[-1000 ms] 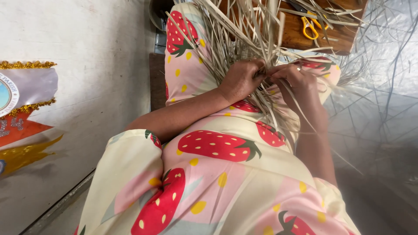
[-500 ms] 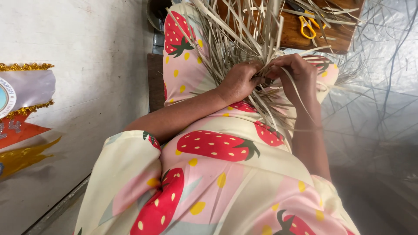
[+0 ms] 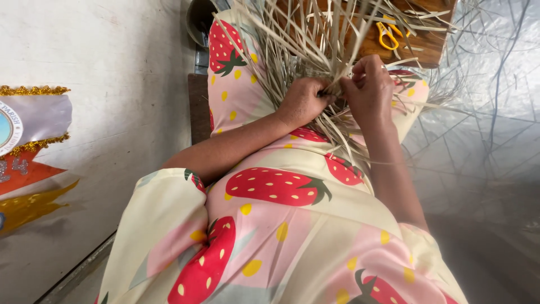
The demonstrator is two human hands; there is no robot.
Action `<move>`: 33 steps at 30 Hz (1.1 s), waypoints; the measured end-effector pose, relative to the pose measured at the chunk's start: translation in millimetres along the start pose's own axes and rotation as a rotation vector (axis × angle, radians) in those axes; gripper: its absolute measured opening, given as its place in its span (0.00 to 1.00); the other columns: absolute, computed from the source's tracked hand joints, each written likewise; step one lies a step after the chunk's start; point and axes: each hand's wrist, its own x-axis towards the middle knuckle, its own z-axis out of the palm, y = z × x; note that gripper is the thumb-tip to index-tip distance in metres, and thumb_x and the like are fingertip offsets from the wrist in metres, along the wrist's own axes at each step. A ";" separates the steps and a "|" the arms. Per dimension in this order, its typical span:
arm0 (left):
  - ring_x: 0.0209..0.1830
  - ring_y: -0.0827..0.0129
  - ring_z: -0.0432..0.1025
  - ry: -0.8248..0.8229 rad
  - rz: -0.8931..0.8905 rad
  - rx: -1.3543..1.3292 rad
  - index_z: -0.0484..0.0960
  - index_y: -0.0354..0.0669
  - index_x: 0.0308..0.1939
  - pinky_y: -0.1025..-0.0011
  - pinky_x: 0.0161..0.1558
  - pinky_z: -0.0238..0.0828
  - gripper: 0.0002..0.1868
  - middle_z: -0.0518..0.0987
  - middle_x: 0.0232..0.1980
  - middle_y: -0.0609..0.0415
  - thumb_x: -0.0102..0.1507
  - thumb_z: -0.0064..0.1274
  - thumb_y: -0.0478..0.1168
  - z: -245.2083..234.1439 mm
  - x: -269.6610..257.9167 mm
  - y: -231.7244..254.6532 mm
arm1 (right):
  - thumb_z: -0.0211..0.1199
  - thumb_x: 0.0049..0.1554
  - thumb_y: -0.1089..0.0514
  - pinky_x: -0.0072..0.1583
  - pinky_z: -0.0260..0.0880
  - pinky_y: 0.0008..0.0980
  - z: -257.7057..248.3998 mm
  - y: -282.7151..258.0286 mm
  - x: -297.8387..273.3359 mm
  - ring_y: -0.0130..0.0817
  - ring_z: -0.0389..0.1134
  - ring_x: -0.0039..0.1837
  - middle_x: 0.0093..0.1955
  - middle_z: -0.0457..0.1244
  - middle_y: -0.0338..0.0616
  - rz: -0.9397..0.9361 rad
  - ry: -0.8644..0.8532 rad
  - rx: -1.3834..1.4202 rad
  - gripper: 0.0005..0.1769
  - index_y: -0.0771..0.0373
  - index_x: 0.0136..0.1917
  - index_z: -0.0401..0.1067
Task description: Weaving dried plant fibers into a structured pattern
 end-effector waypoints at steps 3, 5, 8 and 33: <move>0.28 0.67 0.81 0.059 0.001 0.081 0.89 0.42 0.32 0.64 0.29 0.71 0.04 0.88 0.30 0.52 0.56 0.67 0.38 -3.5 3.0 -2.1 | 0.70 0.65 0.75 0.36 0.69 0.28 -9.8 -21.6 -4.4 0.38 0.78 0.41 0.41 0.67 0.48 0.020 0.053 0.141 0.14 0.66 0.51 0.65; 0.30 0.65 0.83 0.054 0.013 0.085 0.90 0.43 0.35 0.64 0.32 0.74 0.04 0.88 0.33 0.52 0.57 0.67 0.37 -7.0 3.8 0.1 | 0.71 0.63 0.75 0.41 0.69 0.29 -13.9 -25.6 -3.6 0.38 0.74 0.44 0.45 0.68 0.49 -0.047 0.039 0.131 0.10 0.68 0.52 0.72; 0.30 0.64 0.82 0.055 0.092 0.096 0.87 0.42 0.33 0.63 0.32 0.73 0.04 0.86 0.32 0.52 0.60 0.66 0.38 -6.0 2.8 -4.5 | 0.74 0.60 0.74 0.47 0.72 0.31 -18.1 -32.3 -2.2 0.37 0.70 0.46 0.49 0.68 0.50 -0.119 -0.008 0.132 0.10 0.71 0.54 0.80; 0.22 0.61 0.70 0.028 0.082 0.106 0.75 0.41 0.28 0.60 0.30 0.63 0.13 0.75 0.24 0.49 0.66 0.54 0.42 -16.4 -3.2 -2.0 | 0.64 0.61 0.71 0.40 0.71 0.19 -17.1 -40.6 38.6 0.23 0.68 0.35 0.34 0.67 0.41 0.328 -0.291 0.394 0.08 0.62 0.42 0.75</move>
